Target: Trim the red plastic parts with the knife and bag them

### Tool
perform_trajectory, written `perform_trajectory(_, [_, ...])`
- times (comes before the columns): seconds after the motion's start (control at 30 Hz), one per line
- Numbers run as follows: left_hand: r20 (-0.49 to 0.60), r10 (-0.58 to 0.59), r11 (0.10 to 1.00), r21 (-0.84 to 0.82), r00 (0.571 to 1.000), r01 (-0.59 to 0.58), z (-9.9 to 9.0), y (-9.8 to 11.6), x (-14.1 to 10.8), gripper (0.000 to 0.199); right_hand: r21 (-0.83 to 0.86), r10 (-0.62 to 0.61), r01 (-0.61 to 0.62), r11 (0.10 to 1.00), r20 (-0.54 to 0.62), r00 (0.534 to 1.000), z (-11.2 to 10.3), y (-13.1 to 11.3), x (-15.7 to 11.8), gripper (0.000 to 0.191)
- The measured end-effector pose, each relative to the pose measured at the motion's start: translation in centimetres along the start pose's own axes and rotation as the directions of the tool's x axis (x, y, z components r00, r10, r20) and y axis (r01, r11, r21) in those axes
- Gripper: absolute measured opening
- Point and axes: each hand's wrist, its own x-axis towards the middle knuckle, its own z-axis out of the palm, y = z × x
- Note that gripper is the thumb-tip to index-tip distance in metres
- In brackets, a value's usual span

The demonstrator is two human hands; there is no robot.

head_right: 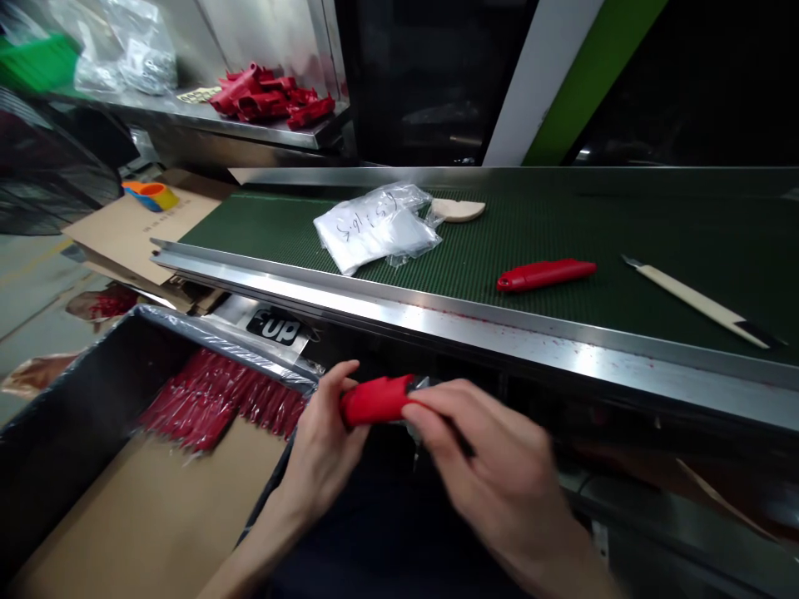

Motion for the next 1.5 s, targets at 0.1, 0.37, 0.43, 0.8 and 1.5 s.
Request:
perform_trajectory(0.1, [-0.023, -0.130, 0.989, -0.080, 0.991, 0.128, -0.6, -0.8, 1.0, 0.010, -0.169, 0.007, -0.028, 0.985, -0.126, 0.992, -1.7, 0.6, -1.5, 0.013])
perform_trajectory(0.37, [0.016, -0.262, 0.917, -0.306, 0.965, 0.254, -0.7, 0.0, 1.3, 0.015, -0.407, -0.363, 0.367, 0.836, 0.091, 0.927, -1.0, 2.0, -4.2, 0.028])
perform_trajectory(0.43, [0.033, -0.242, 0.910, -0.338, 0.970, 0.239, -0.8, 0.1, 1.2, 0.016, -0.405, -0.410, 0.443, 0.800, 0.170, 0.896, -0.6, 2.3, -4.1, 0.031])
perform_trajectory(0.8, [-0.149, -0.085, 0.944, -0.328, 0.985, 0.032, 0.9, -0.4, -1.9, 0.010, -0.432, -0.473, 0.400, 0.809, -0.073, 0.878, 3.1, 1.3, -3.2, 0.020])
perform_trajectory(1.5, [0.000, 0.223, 0.950, -0.222, 0.975, -0.217, -4.3, -2.5, -6.7, 0.060, 0.277, -0.255, 0.149, 0.949, 0.400, 0.880, 7.7, -0.5, 0.1, 0.020])
